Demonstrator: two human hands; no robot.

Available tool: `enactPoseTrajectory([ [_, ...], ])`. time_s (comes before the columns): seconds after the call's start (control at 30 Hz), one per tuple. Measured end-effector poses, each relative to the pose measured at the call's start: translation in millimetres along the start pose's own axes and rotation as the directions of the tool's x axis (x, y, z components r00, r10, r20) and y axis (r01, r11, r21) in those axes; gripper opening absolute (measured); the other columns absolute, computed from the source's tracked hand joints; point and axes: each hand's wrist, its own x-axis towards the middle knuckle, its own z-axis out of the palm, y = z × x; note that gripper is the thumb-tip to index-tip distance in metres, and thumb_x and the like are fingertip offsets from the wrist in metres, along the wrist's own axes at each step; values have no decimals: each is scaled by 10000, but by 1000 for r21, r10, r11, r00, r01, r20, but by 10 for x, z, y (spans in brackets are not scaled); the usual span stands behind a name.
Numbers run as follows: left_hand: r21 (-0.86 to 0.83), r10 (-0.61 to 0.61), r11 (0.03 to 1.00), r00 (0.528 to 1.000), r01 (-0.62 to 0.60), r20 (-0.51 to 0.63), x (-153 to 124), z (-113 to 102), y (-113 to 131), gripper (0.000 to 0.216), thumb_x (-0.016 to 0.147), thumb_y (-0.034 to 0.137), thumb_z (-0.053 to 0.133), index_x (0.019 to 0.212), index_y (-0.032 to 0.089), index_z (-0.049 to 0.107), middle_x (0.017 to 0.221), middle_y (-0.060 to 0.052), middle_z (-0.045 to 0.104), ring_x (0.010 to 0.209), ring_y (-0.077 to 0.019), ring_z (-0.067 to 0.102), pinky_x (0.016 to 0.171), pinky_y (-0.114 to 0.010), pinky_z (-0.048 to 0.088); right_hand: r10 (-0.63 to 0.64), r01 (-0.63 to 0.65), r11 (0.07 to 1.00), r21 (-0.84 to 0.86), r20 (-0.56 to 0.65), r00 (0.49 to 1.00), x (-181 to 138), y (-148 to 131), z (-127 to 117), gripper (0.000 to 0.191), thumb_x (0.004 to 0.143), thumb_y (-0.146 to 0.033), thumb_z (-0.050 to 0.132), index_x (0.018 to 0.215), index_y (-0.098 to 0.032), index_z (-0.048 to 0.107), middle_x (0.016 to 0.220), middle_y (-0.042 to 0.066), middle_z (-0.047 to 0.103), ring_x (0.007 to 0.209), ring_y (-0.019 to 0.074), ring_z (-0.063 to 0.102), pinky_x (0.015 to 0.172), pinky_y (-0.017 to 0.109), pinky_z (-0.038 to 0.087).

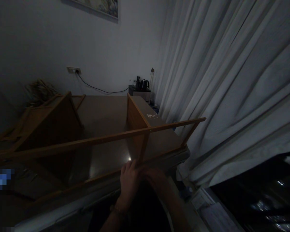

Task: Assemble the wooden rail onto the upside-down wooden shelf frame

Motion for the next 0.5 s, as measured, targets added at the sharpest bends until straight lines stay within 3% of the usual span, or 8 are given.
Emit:
enactPoseTrajectory([
  [0.17, -15, 20, 1000, 1000, -20, -5, -11, 10, -15, 369, 806, 277, 705, 1125, 455, 655, 1168, 19, 650, 1033, -240, 539, 898, -377, 381, -15, 16, 1000, 20, -38, 999, 33, 11, 65, 241, 971, -166, 423, 1003, -226, 654, 997, 28, 719, 933, 179, 661, 881, 344, 531],
  [0.37, -23, 20, 1000, 1000, -20, -14, -22, 20, -31, 338, 814, 273, 697, 1113, 429, 669, 1163, 13, 653, 1047, -239, 536, 899, -369, 382, 53, -50, 993, 103, -28, 998, 4, -16, 47, 236, 972, -164, 430, 1039, -227, 648, 1030, 23, 711, 972, 154, 648, 880, 297, 542],
  [0.5, -54, 32, 998, 999, -34, -22, -16, -8, -38, 307, 825, 256, 681, 1098, 396, 677, 1156, 16, 662, 1035, -231, 552, 900, -358, 389, 12, 1, 993, 117, -109, 994, -32, -9, 50, 252, 981, -190, 417, 1053, -221, 656, 1031, 38, 713, 969, 156, 655, 876, 298, 548],
])
